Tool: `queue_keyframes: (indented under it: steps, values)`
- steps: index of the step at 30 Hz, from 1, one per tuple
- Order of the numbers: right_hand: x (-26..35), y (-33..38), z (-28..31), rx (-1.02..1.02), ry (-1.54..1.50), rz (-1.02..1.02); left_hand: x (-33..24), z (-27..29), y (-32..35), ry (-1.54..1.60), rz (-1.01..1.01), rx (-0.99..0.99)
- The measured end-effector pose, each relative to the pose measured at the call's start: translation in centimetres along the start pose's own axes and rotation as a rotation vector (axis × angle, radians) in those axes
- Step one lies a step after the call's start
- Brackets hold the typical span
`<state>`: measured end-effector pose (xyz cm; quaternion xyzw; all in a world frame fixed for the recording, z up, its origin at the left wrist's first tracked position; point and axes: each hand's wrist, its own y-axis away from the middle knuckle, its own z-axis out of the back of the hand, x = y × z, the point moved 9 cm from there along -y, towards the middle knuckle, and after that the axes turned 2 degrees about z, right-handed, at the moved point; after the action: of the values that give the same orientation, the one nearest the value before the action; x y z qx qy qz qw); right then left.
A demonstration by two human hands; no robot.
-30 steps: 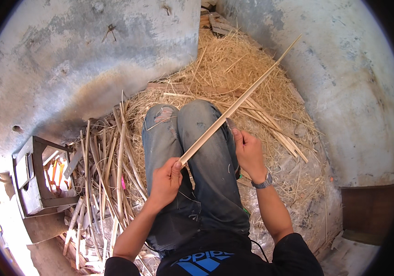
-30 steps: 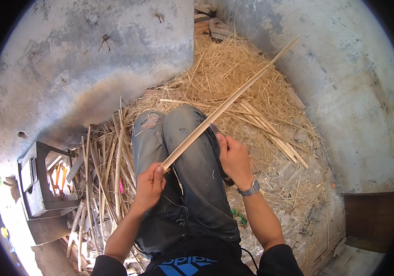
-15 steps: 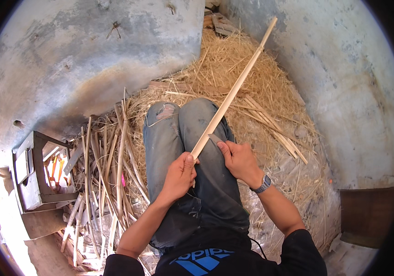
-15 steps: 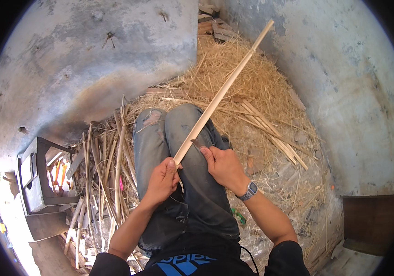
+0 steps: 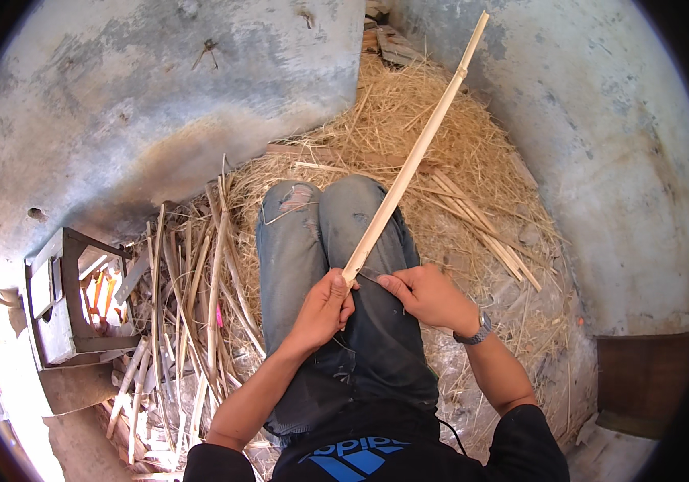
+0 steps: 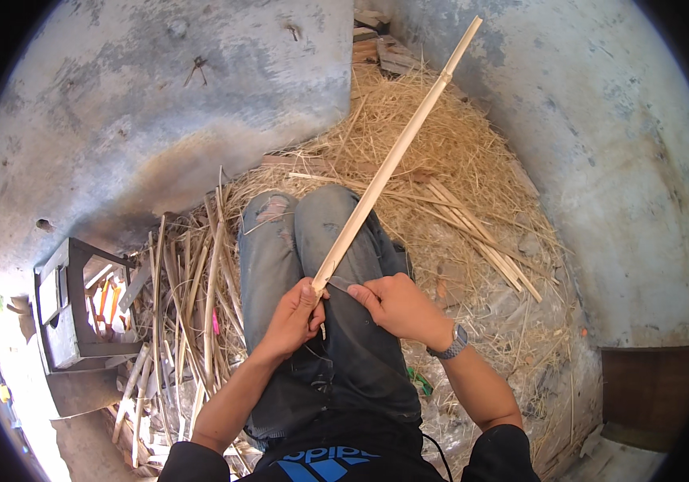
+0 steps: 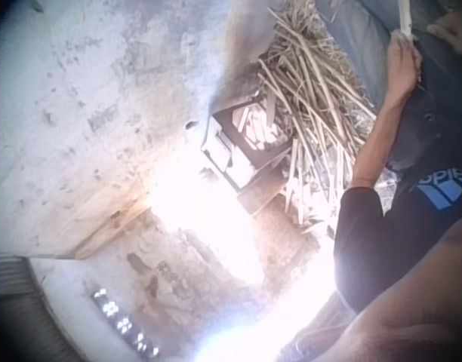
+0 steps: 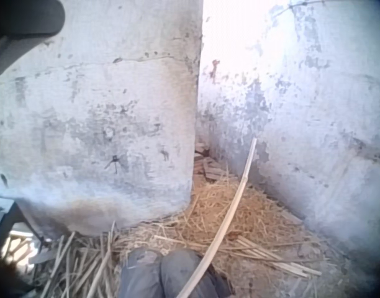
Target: The person uses a knife to shave thin layers off a piece of bamboo by hand while sitting on a straw-covered floor. They rotate the bamboo strip and continue shaving along its length.
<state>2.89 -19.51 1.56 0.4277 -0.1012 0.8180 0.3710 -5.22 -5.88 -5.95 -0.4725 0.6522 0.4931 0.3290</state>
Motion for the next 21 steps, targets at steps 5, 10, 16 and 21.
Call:
queue_keyframes:
  steps: [5,10,16,21]
  values:
    - [-3.4,-0.2,-1.2,0.171,-0.295,-0.175,-0.6,-0.2,0.3,-0.065,-0.066,-0.001]
    - [-3.7,0.0,0.4,-0.192,-0.593,-0.15,-0.9,-0.2,0.3,-0.264,-0.137,-0.093]
    - [0.6,-1.0,0.2,-0.366,-0.279,-0.113,-2.2,0.0,1.0,-0.481,-0.189,-0.225]
    - [1.5,-1.0,0.1,-0.459,-0.182,0.005,-2.2,-0.1,0.9,-0.471,-0.191,-0.251]
